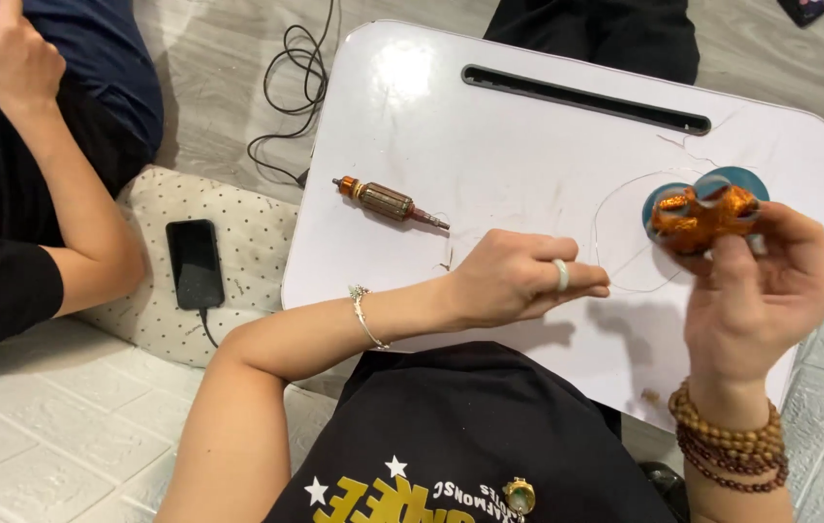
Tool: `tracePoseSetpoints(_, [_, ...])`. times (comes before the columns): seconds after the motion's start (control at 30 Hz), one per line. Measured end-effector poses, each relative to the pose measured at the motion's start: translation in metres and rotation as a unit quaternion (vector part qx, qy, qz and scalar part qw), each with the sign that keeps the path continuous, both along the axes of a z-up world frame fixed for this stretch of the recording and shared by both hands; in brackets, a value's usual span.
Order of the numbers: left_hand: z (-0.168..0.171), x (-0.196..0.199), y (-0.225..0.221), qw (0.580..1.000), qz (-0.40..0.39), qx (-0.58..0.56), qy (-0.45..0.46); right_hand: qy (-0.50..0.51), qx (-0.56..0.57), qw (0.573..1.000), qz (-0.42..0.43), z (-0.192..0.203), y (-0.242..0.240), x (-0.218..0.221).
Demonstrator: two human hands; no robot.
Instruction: Winding thin copper wire around the slots of a motor armature by hand on a small table.
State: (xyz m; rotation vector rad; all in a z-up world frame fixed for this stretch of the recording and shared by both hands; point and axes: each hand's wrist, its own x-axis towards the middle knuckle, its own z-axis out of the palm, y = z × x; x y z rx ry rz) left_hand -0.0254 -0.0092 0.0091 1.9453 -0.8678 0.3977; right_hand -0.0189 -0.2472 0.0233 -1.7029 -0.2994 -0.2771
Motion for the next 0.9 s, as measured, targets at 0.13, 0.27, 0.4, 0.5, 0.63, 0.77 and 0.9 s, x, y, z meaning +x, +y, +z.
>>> tracePoseSetpoints(0.13, [0.0,0.009,0.005,0.993,0.052,0.038,-0.097,-0.056,-0.149,0.984,0.079,0.024,0.027,0.0])
tracePoseSetpoints(0.27, [0.003,0.015,0.014,0.996,0.042,0.057,-0.051,0.139,-0.203,0.965,0.097,0.016,0.022,-0.01])
tracePoseSetpoints(0.4, [0.006,0.02,0.015,0.995,-0.018,-0.023,0.094,0.293,0.055,0.931,0.212,-0.011,0.0,-0.022])
tracePoseSetpoints(0.5, [0.0,0.014,0.007,0.986,-0.021,-0.094,0.136,0.236,0.248,0.912,0.224,-0.017,0.0,-0.017])
tracePoseSetpoints(0.63, [0.001,0.009,0.006,0.982,-0.023,-0.109,0.153,0.242,0.301,0.896,0.221,-0.012,0.013,-0.018])
tracePoseSetpoints(0.77, [-0.004,0.01,0.004,0.984,0.001,-0.089,0.155,0.189,0.296,0.919,0.178,-0.007,0.016,-0.013])
tracePoseSetpoints(0.9, [-0.007,0.006,0.002,0.988,-0.015,-0.077,0.131,0.106,0.091,0.99,0.033,-0.014,0.006,-0.011])
